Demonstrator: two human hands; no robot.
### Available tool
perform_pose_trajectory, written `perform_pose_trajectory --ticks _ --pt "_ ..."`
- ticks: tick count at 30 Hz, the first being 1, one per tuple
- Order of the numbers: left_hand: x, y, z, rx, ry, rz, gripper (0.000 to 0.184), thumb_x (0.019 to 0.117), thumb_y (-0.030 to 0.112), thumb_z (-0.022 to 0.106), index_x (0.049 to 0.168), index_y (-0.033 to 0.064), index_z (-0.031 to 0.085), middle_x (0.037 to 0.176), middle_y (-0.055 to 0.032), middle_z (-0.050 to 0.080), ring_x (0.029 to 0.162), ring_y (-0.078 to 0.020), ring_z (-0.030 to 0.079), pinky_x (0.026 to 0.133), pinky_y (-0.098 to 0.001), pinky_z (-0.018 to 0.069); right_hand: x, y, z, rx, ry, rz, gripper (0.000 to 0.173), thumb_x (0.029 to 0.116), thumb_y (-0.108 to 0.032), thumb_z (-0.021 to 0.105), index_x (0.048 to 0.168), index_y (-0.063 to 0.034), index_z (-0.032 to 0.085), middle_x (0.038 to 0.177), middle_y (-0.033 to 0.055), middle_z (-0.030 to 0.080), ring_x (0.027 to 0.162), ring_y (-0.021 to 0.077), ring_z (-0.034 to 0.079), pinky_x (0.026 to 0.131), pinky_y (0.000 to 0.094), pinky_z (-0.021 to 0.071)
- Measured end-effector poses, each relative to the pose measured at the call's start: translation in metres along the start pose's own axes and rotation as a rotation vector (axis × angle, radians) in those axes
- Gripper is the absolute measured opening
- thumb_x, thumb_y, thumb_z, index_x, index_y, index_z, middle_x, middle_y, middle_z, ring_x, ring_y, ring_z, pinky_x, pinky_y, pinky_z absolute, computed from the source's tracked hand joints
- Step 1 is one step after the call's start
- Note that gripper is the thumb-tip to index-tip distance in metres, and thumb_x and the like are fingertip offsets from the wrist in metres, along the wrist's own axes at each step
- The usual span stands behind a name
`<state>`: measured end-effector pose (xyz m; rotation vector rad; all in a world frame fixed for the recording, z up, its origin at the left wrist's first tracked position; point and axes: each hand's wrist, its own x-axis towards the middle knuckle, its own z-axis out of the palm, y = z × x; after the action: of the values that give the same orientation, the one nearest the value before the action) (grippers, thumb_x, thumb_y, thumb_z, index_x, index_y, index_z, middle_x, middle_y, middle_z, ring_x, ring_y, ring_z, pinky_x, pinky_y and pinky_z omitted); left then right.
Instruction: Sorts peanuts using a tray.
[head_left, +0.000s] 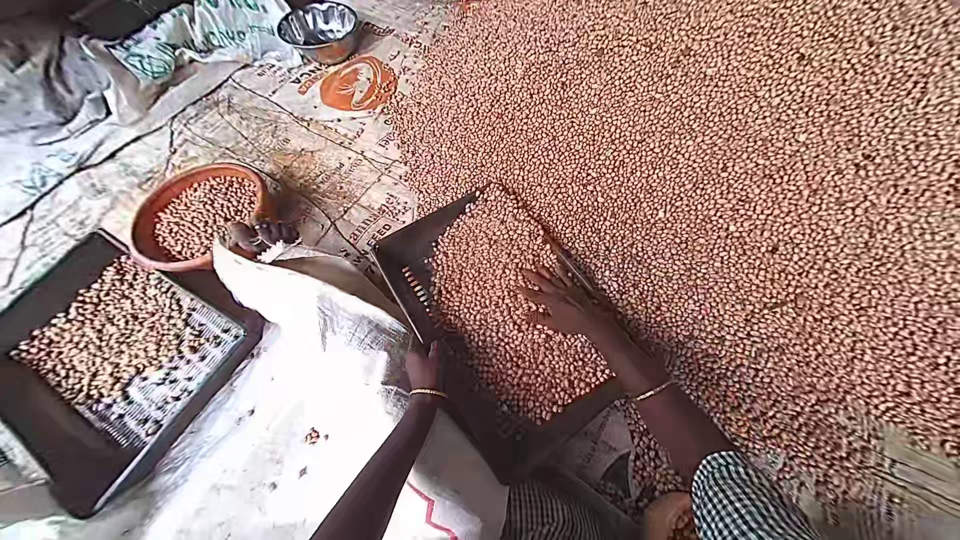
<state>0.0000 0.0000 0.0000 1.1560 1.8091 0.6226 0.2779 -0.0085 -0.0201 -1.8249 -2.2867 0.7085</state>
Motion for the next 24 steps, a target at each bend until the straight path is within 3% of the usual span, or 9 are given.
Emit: perform_pose_trajectory --ticks 2,5,7,10,12,15,17,21,24 --pt "0.024 0.004 -0.015 -0.097 0.034 0.159 0.058 0.0992 0.004 0.06 0.148 -0.0135 0.034 0.131 -0.0325 0.058 0.116 -0.0306 0.063 0.102 -0.0393 0.0484 -0.031 -0.012 -0.01 0.126 0.064 0.085 0.044 0.1051 -0.033 0.054 0.144 -0.0139 0.061 0.161 0.02 0.038 0.152 0.0427 0.028 0.122 0.0621 0.0134" --pt "0.075 0.024 -0.042 -0.302 0.081 0.196 0.053 0.1001 0.003 0.06 0.146 -0.0106 0.038 0.128 -0.0278 0.06 0.106 -0.023 0.065 0.095 -0.0355 0.0513 -0.091 -0.018 0.018 0.286 0.818 0.277 0.033 0.0966 -0.008 0.058 0.119 0.0128 0.069 0.132 0.0318 0.063 0.124 0.045 0.062 0.106 0.0508 0.0485" --pt "0.105 0.034 -0.054 -0.335 0.055 0.195 0.051 0.1017 0.007 0.06 0.145 -0.0103 0.039 0.133 -0.0273 0.057 0.112 -0.0223 0.062 0.099 -0.0342 0.0494 -0.121 -0.032 0.047 0.524 1.187 0.6 0.038 0.0971 -0.002 0.059 0.124 0.0232 0.054 0.127 0.0362 0.059 0.116 0.0312 0.062 0.1 0.0342 0.0492" --pt "0.134 0.038 -0.049 -0.332 -0.041 0.192 0.052 0.1023 0.011 0.061 0.147 -0.0082 0.04 0.141 -0.0285 0.052 0.122 -0.027 0.058 0.104 -0.039 0.0463 -0.132 -0.052 0.08 0.967 1.504 1.017 0.023 0.101 -0.007 0.058 0.118 0.0074 0.051 0.096 0.0039 0.056 0.083 0.0006 0.057 0.077 0.0176 0.0507" --pt "0.144 0.036 -0.036 -0.283 -0.062 0.154 0.048 0.1012 0.006 0.061 0.145 -0.0042 0.044 0.133 -0.0255 0.058 0.115 -0.0267 0.061 0.099 -0.042 0.0487 -0.12 -0.069 0.085 1.103 1.468 1.131 0.022 0.106 -0.016 0.052 0.12 0.0014 0.052 0.091 0.0001 0.055 0.077 -0.0006 0.058 0.073 0.0189 0.052" --pt "0.144 0.034 -0.02 -0.28 -0.043 0.121 0.057 0.0976 -0.006 0.053 0.152 -0.0044 0.036 0.139 -0.0294 0.055 0.125 -0.0346 0.057 0.106 -0.0487 0.0441 -0.101 -0.084 0.083 1.066 1.349 1.122 0.052 0.1022 -0.003 0.056 0.147 0.0091 0.034 0.135 0.0208 0.052 0.115 0.0126 0.055 0.101 0.0257 0.0433" --pt "0.145 0.036 -0.019 -0.365 -0.078 0.129 0.074 0.0947 -0.013 0.051 0.16 0.0003 0.02 0.15 -0.0288 0.045 0.135 -0.0343 0.05 0.112 -0.0465 0.0401 -0.095 -0.082 0.081 1.073 1.325 1.116 0.061 0.0997 0.004 0.055 0.154 0.0057 0.028 0.145 0.0212 0.046 0.121 0.0131 0.053 0.104 0.0244 0.0411" --pt "0.101 0.055 -0.04 -0.532 -0.049 0.223 0.076 0.0874 -0.017 0.054 0.156 0.0 0.026 0.124 -0.0248 0.058 0.097 -0.0216 0.063 0.082 -0.0358 0.0531 -0.102 -0.064 0.08 1.086 1.309 1.007 0.043 0.0956 0.008 0.056 0.138 0.0091 0.046 0.117 0.0143 0.057 0.097 0.0056 0.057 0.088 0.0203 0.0473" --pt "0.04 0.056 -0.079 -0.651 0.017 0.358 0.085 0.0807 -0.015 0.052 0.157 -0.0048 0.016 0.123 -0.0233 0.056 0.089 -0.0116 0.063 0.075 -0.0261 0.0532 -0.114 -0.058 0.068 1.134 1.201 0.908 0.039 0.0958 0.007 0.054 0.134 0.0086 0.047 0.112 0.0114 0.056 0.092 0.0035 0.056 0.083 0.0187 0.0474"
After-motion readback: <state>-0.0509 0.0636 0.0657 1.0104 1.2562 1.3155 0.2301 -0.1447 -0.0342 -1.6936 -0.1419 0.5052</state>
